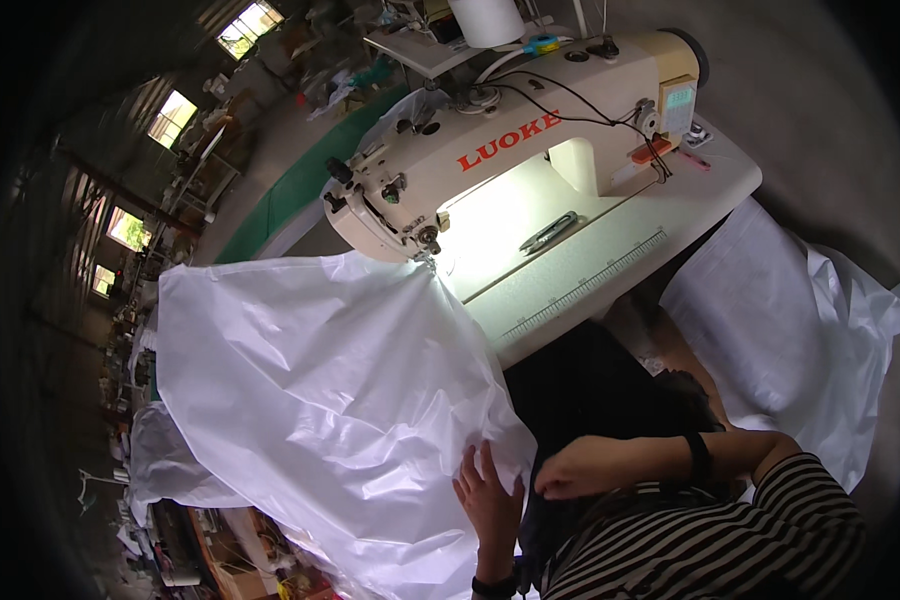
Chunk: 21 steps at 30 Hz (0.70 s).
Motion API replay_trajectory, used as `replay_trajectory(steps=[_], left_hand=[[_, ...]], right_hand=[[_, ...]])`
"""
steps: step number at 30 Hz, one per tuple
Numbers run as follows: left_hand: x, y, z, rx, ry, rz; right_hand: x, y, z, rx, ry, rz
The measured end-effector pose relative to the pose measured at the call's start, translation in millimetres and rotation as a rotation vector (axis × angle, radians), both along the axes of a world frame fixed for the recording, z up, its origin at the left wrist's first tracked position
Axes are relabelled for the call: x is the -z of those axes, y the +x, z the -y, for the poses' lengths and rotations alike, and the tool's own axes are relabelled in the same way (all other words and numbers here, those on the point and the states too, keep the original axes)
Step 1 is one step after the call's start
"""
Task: Sews a large white plastic sheet using an industrial sewing machine.
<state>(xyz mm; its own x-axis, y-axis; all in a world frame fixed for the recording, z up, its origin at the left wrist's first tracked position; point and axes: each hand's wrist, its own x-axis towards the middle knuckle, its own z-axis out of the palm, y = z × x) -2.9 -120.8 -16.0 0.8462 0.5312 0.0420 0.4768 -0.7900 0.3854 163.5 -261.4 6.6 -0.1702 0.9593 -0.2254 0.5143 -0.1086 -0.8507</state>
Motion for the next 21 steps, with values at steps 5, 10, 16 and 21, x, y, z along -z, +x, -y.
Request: replay_trajectory(steps=[5, 10, 16, 21], left_hand=[[-2.0, -16.5, -15.0, -0.161, 0.092, 0.157], [-9.4, 2.4, 4.9, -0.189, -0.469, 0.369], [2.0, -12.0, -27.7, -0.192, -0.177, 0.142], [-15.9, -54.0, -68.4, -0.242, 0.149, 0.147]], right_hand=[[25.2, 4.9, -10.0, 0.346, 0.379, 0.298], [26.2, -13.5, -22.8, 0.368, -0.138, -0.452], [19.5, -39.9, -27.3, -0.028, 0.139, -0.022], [35.2, -6.4, -33.4, 0.368, 0.172, 0.919]])
